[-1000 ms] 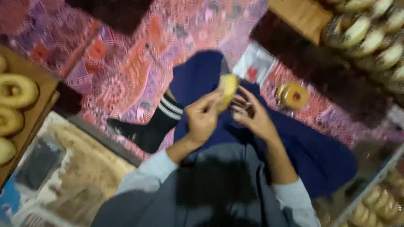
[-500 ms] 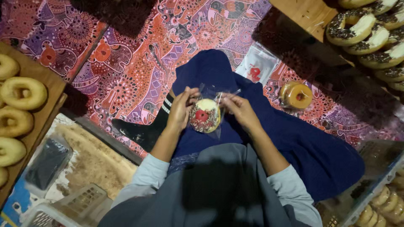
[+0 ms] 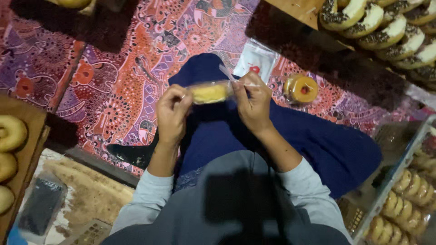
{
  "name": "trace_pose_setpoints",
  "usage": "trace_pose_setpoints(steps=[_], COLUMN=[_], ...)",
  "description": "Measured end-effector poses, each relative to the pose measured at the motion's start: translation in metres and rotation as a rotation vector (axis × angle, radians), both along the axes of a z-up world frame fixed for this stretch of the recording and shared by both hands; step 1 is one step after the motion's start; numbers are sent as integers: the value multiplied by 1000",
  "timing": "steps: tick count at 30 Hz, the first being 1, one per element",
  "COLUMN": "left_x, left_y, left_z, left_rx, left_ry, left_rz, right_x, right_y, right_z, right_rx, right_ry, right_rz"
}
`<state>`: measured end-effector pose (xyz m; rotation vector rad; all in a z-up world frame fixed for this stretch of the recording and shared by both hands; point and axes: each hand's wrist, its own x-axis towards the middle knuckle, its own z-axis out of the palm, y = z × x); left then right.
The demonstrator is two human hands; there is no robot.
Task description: The person sits on the floor and repeatedly picks up doughnuts from a wooden board, places them into small plastic bags, and arranges the packaged doughnuts into a nearby crate. The person handles both plain and decorated doughnuts throughout the clip.
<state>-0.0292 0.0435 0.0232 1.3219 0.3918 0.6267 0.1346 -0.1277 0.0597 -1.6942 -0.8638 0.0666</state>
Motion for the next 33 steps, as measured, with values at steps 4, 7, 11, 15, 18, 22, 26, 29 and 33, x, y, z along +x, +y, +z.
trace_pose_setpoints(steps=[4, 7, 11, 15, 18, 22, 26, 29, 33], left_x=[-3, 3, 16, 92, 168, 276, 304, 302, 293], left_y=[-18, -28, -46, -76, -107, -84, -47, -40, -40], left_z=[-9, -29, -49, -64, -90, -147, -209, -239, -247], left_rx=[-32, 99, 416, 329, 548, 662, 958, 1123, 1154], left_ry=[167, 354, 309, 283, 343, 194, 573, 662, 607], left_rz=[46, 111, 126, -69, -311, -199, -465, -477, -474], right_x=[-10, -19, -6, 68, 130, 173, 158, 155, 189], right_y=[-8, -15, -51, -83, -124, -181, -199, -206, -263], right_z=[-23, -78, -176, -246, -256, -229, -214, -207, -162], right_rx=[-49, -267, -189, -196, -136, -108, -535, -571, -374], right_ry=[26, 155, 362, 415, 552, 466, 20, -35, 441], right_rz=[0, 26, -83, -197, -342, -619, -626, -639, -775])
